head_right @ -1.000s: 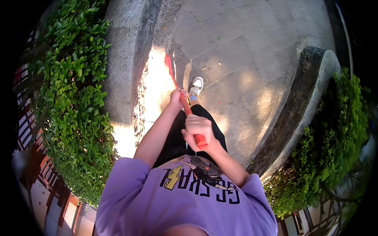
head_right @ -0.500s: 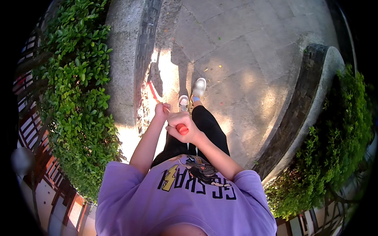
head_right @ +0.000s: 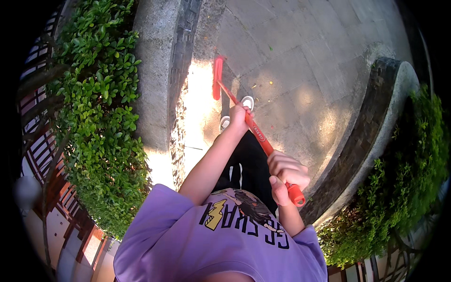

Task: The person sweeps debris into a dustpan on a stone path and stairs using a broom.

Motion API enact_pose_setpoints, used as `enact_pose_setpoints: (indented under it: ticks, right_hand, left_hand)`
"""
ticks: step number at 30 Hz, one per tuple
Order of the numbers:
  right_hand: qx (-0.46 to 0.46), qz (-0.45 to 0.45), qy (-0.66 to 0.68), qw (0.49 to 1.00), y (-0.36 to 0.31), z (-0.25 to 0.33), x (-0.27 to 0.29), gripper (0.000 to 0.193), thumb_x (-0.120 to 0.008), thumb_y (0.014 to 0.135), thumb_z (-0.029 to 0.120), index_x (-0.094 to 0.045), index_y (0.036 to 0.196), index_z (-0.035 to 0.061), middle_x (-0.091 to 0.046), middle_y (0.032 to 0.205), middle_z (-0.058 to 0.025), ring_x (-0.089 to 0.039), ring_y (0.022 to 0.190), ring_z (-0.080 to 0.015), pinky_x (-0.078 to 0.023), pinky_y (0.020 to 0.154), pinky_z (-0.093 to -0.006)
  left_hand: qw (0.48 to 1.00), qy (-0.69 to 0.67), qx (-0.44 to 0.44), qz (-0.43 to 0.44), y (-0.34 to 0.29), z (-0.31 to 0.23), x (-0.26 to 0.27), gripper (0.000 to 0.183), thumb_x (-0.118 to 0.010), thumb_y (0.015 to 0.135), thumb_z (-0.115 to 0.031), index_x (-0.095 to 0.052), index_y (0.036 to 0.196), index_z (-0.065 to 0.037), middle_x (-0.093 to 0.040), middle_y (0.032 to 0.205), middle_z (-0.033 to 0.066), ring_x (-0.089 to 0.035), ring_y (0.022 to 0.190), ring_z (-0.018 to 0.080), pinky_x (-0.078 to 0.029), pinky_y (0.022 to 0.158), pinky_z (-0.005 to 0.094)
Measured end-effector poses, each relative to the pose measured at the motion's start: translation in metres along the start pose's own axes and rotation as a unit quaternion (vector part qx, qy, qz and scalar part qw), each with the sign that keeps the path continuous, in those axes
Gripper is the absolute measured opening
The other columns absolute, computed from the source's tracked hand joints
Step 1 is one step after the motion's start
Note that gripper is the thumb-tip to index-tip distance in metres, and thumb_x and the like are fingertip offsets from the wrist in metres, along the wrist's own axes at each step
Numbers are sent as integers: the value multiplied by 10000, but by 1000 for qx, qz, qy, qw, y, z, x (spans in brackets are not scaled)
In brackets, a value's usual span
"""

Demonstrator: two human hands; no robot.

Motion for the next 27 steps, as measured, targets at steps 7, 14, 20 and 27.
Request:
enact_pose_setpoints:
  ticks: [7, 14, 20, 27]
  right_hand:
    - [-48, 188, -24, 981, 10, -117, -62, 302, -554, 698, -70, -303, 556, 19, -360, 521, -85, -402, 485, -251, -353, 526, -339]
    - [-42, 84, -152, 984, 51, -49, 6, 272, -530, 701, -70, -329, 538, 14, -426, 522, -83, -418, 458, -225, -359, 517, -323]
    - [52, 57, -81, 994, 52, 36, 27, 302, -539, 627, -96, -300, 515, 52, -360, 490, -65, -377, 420, -240, -313, 459, -311]
    - [102, 79, 20, 991, 70, -10, -23, 174, -656, 629, -66, -503, 653, 13, -513, 659, -103, -516, 608, -259, -427, 592, -324]
  left_hand:
    - [998, -29, -48, -17, 85, -125, 84, 107, -328, 954, -113, -332, 871, -46, -377, 613, 30, -351, 477, 148, -344, 428, 308]
    - [991, -30, 64, 112, 71, -23, -41, 123, -359, 887, -56, -384, 772, -92, -397, 605, 34, -381, 492, 152, -356, 465, 292]
    - [987, -41, 98, 118, -12, 4, -95, 156, -366, 949, -124, -358, 800, -79, -387, 628, 21, -362, 503, 136, -357, 471, 286]
    - [994, -41, 28, 93, 6, -117, -58, 197, -326, 968, -158, -335, 791, -71, -379, 611, 21, -361, 488, 136, -347, 449, 286]
Point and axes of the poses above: each hand's wrist, its own y-axis towards the middle knuckle, its own x-axis out of the back of the hand, z = x × y, the point moved 5 cm from there along y, towards the middle knuckle
